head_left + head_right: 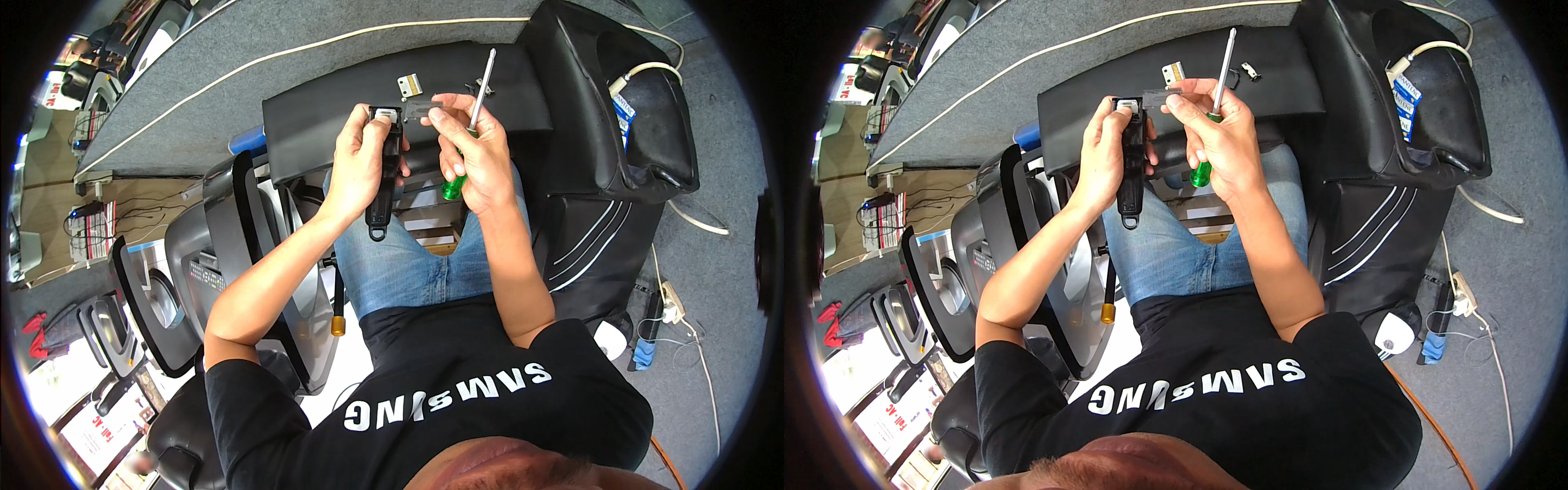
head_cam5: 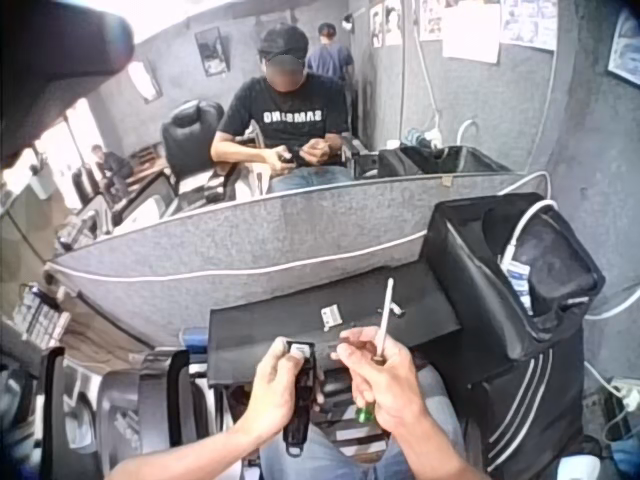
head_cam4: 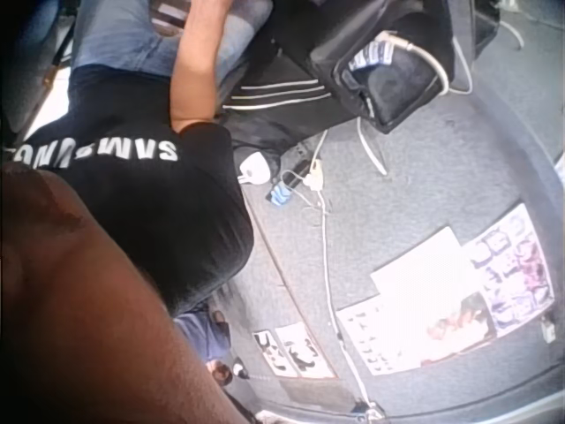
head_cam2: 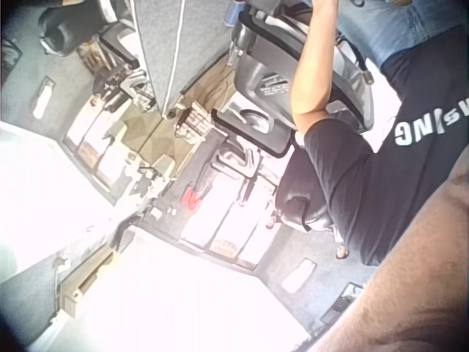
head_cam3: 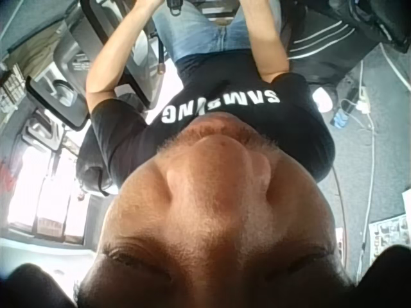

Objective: The person disassembles the top of a hair clipper using a screwdriver, applies oil to the internal components, and then reattaches a metal blade by hand.

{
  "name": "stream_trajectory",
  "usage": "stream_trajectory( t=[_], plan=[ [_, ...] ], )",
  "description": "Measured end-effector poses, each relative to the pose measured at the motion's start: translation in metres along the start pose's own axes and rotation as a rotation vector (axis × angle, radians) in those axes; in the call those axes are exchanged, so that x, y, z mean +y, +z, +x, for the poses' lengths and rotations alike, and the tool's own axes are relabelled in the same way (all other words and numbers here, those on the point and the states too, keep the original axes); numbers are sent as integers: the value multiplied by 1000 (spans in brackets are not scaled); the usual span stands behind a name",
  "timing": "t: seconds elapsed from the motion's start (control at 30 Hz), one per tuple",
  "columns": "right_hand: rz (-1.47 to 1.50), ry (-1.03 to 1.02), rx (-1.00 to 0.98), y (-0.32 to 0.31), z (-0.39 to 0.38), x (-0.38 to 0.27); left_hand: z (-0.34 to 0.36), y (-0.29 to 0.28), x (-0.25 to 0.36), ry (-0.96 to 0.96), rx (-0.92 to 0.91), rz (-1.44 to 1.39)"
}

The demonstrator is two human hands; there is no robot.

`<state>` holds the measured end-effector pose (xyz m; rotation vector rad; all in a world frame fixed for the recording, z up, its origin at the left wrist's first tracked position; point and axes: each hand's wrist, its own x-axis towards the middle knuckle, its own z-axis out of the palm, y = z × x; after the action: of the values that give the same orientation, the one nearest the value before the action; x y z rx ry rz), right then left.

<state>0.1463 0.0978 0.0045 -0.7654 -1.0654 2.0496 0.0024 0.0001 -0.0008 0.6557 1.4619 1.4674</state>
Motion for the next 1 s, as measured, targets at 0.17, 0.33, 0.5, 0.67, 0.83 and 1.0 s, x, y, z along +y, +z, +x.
stream_trajectory(
  t=[0.17,0.33,0.5,0.67,0.83,1.0],
  plan=[
    [-19,-14,-6,-1,0,9,0,0,-4,17,-35,26],
    [-66,-8,2,-1,0,14,0,-1,-3,-15,-43,59],
    [-96,-10,25,-3,1,18,2,-1,-7,-26,-55,65],
    [-111,2,41,-4,1,20,3,-2,-9,-51,-58,95],
    [-127,15,57,-6,2,23,4,-2,-10,-55,-61,150],
    [-157,-12,60,-5,2,24,3,-1,-9,-58,-57,203]
  ],
)
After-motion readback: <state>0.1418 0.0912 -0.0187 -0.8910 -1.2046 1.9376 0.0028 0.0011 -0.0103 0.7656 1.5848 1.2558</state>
